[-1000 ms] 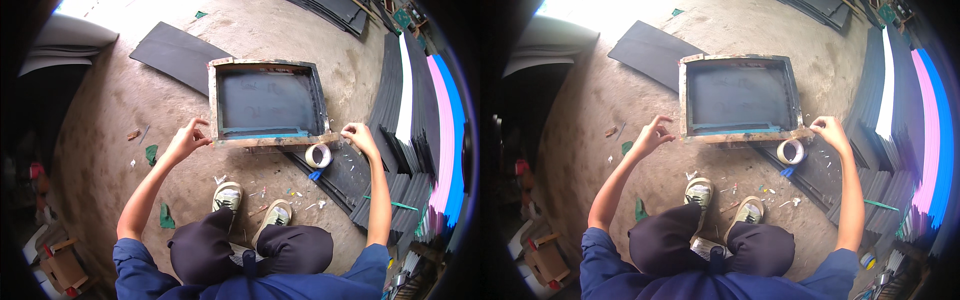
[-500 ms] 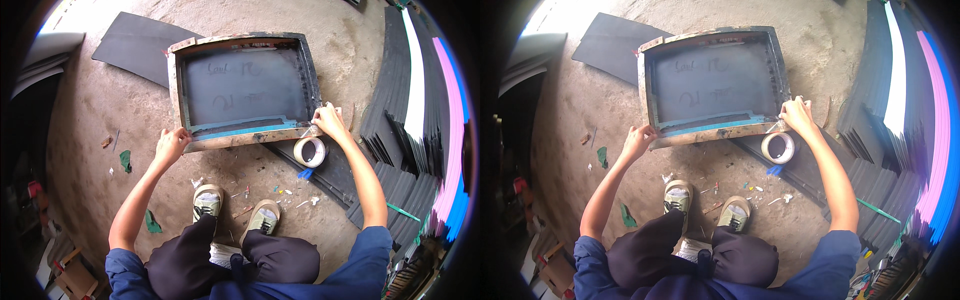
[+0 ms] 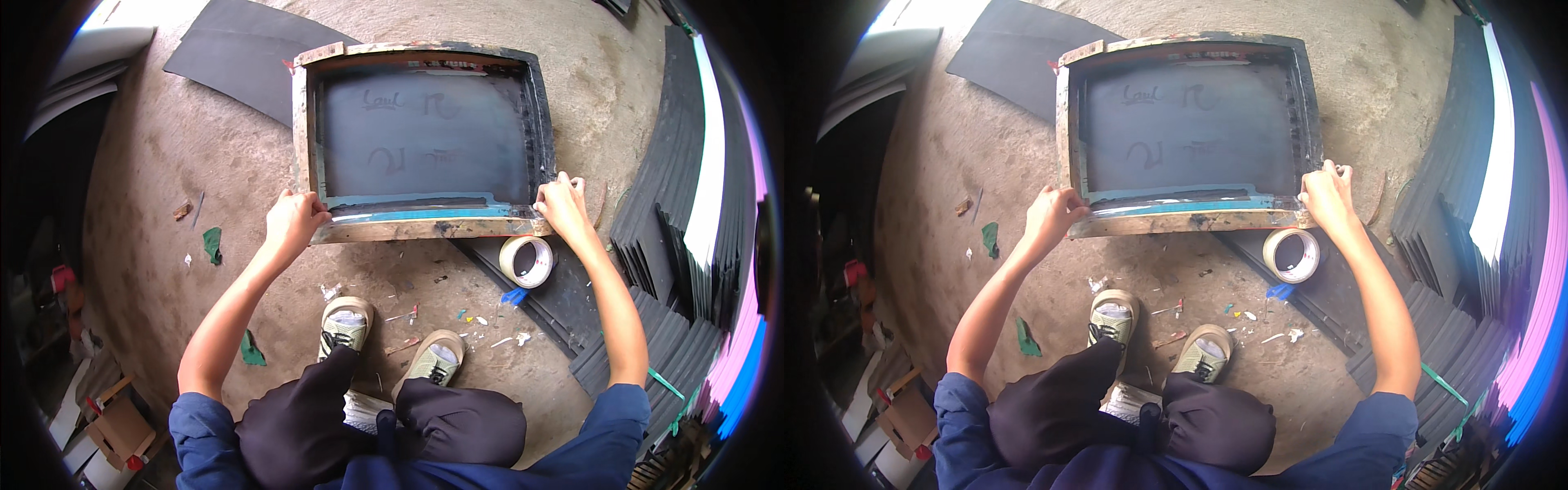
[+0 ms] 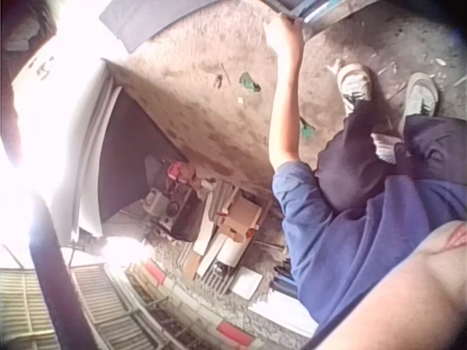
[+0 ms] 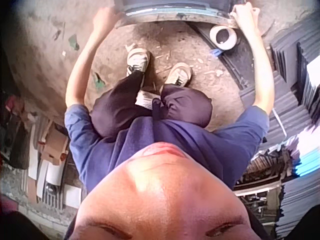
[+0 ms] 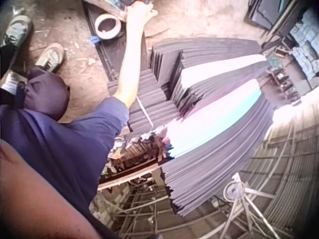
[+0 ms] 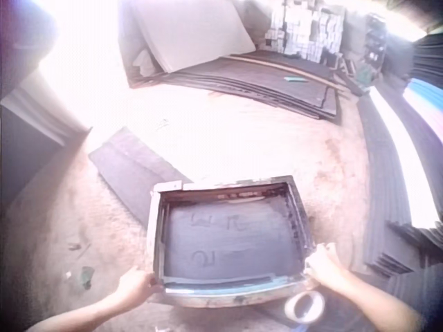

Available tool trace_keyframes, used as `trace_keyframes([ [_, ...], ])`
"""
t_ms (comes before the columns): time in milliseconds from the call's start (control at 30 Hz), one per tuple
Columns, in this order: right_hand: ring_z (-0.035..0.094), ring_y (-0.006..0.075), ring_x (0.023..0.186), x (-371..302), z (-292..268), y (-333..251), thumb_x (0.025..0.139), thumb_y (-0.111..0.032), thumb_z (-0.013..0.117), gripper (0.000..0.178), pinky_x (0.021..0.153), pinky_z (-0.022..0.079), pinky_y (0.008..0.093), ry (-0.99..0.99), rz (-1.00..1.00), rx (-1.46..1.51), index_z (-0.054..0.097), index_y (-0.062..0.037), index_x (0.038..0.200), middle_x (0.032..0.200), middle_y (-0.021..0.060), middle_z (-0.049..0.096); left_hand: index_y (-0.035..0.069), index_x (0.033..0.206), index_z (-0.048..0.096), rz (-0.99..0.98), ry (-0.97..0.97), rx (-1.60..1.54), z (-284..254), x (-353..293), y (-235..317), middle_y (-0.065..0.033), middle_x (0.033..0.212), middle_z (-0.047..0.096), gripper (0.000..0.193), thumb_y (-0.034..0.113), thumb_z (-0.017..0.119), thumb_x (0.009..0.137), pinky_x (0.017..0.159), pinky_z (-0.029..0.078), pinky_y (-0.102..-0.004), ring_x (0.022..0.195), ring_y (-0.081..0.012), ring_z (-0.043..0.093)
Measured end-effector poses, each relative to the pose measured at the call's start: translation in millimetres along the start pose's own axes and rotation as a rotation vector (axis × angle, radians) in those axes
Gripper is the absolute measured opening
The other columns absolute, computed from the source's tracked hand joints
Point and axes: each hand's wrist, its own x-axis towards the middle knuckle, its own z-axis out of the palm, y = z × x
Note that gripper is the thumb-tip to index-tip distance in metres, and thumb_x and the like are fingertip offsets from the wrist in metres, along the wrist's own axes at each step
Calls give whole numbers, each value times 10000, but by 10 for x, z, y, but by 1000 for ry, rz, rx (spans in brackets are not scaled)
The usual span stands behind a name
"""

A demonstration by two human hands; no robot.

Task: The person sits on the floor and applies clear tape along the edges of a rectangular wooden frame. They repeatedly tear tape, press it onto the frame, and use a utility knife to trim excess tape. The frame remains on the floor during the process.

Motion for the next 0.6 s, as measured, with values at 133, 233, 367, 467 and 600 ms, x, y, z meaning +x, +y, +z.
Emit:
trace_keyframes([
  [133,503,238,926,19,49,-88,661,-176,703,112,870,307,477,45,-45,-139,651,-78,680,711,70,627,90,723,662,76,13,131,107,69,-19,-36,705,644,167,233,727,665,716,473,-348,818,-228,549],
  [233,506,268,970,41,126,-96,645,-149,694,95,885,311,535,52,-66,-217,657,-65,671,708,96,629,93,717,670,110,1,182,160,123,-2,-28,703,647,165,228,738,651,712,478,-343,814,-222,552],
  [367,511,295,976,62,192,-84,638,-123,673,72,886,300,561,29,-84,-234,653,-56,656,715,114,636,89,661,682,123,25,180,150,153,25,-46,673,648,153,223,747,625,691,479,-333,799,-228,558],
  [467,514,295,974,57,170,-107,639,-113,666,65,882,303,563,5,-69,-223,653,-52,656,718,118,639,89,661,684,120,20,156,129,164,14,-46,669,647,155,222,750,618,682,483,-334,792,-225,561],
  [600,498,273,946,65,207,-87,651,-162,693,118,872,314,498,8,-64,-264,640,-66,696,732,90,625,87,698,687,92,14,134,72,133,9,-47,668,650,155,224,735,641,684,485,-330,776,-226,562],
])
